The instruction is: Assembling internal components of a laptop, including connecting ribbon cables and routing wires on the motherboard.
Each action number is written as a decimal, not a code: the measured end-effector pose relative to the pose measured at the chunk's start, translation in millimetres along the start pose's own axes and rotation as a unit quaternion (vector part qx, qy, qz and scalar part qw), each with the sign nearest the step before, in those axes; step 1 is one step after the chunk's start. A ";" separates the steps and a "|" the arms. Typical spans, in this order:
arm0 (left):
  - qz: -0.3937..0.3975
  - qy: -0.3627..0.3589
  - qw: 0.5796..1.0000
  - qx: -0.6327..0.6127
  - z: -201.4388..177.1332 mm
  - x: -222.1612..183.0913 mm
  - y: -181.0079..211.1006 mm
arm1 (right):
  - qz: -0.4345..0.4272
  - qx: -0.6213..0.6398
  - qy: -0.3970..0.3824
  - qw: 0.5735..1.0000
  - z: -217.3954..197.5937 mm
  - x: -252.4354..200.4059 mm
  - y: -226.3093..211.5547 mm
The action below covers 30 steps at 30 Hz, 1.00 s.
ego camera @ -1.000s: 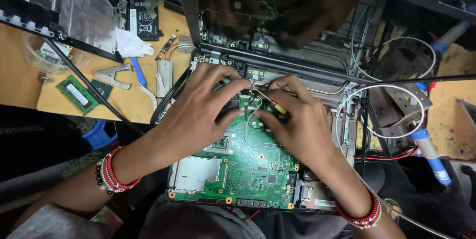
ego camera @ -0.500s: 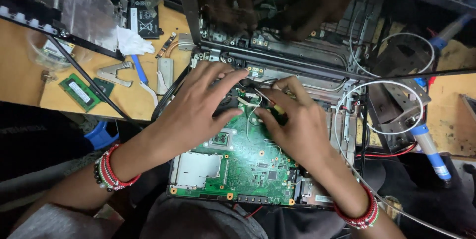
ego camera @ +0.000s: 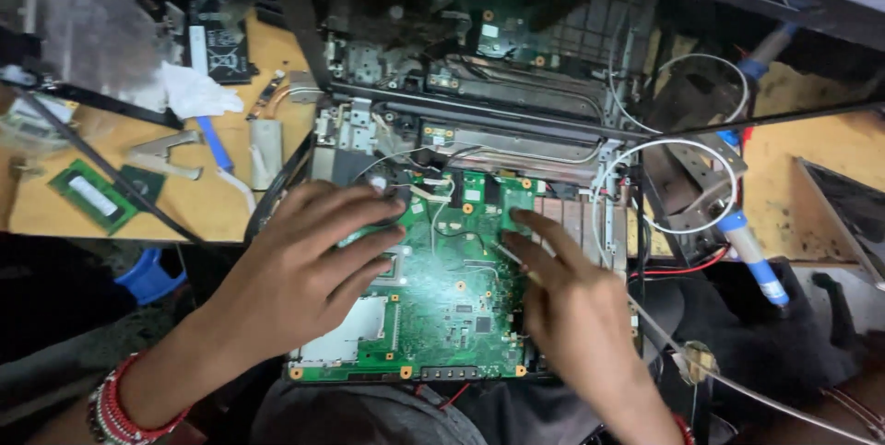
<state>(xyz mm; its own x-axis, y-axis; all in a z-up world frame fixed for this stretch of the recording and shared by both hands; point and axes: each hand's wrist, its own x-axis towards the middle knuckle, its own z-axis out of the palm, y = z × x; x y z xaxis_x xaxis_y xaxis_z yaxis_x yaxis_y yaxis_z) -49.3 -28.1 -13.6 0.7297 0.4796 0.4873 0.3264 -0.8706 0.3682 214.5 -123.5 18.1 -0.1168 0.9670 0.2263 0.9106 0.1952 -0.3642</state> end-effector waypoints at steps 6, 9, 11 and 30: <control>0.034 -0.032 0.998 -0.046 6.3 9.0 3.4 | 0.022 -0.052 -0.039 0.998 3.6 -5.9 6.6; 0.034 -0.021 0.999 -0.028 5.7 8.8 2.6 | 0.027 0.005 -0.044 0.999 -1.0 -6.5 3.6; 0.016 0.021 1.000 0.002 5.4 6.0 0.9 | 0.034 0.049 -0.018 0.998 -4.4 -9.0 1.5; -0.113 0.040 0.988 0.101 -15.6 -40.2 -17.9 | 0.044 -0.068 0.012 0.997 19.2 -32.2 8.6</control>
<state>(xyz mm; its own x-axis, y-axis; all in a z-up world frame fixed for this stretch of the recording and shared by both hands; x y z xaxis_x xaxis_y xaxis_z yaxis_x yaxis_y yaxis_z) -93.8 -30.2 -27.5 0.5775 0.6643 0.4746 0.5942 -0.7407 0.3136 218.5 -149.8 -9.7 -0.0256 0.9752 0.2200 0.9624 0.0836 -0.2586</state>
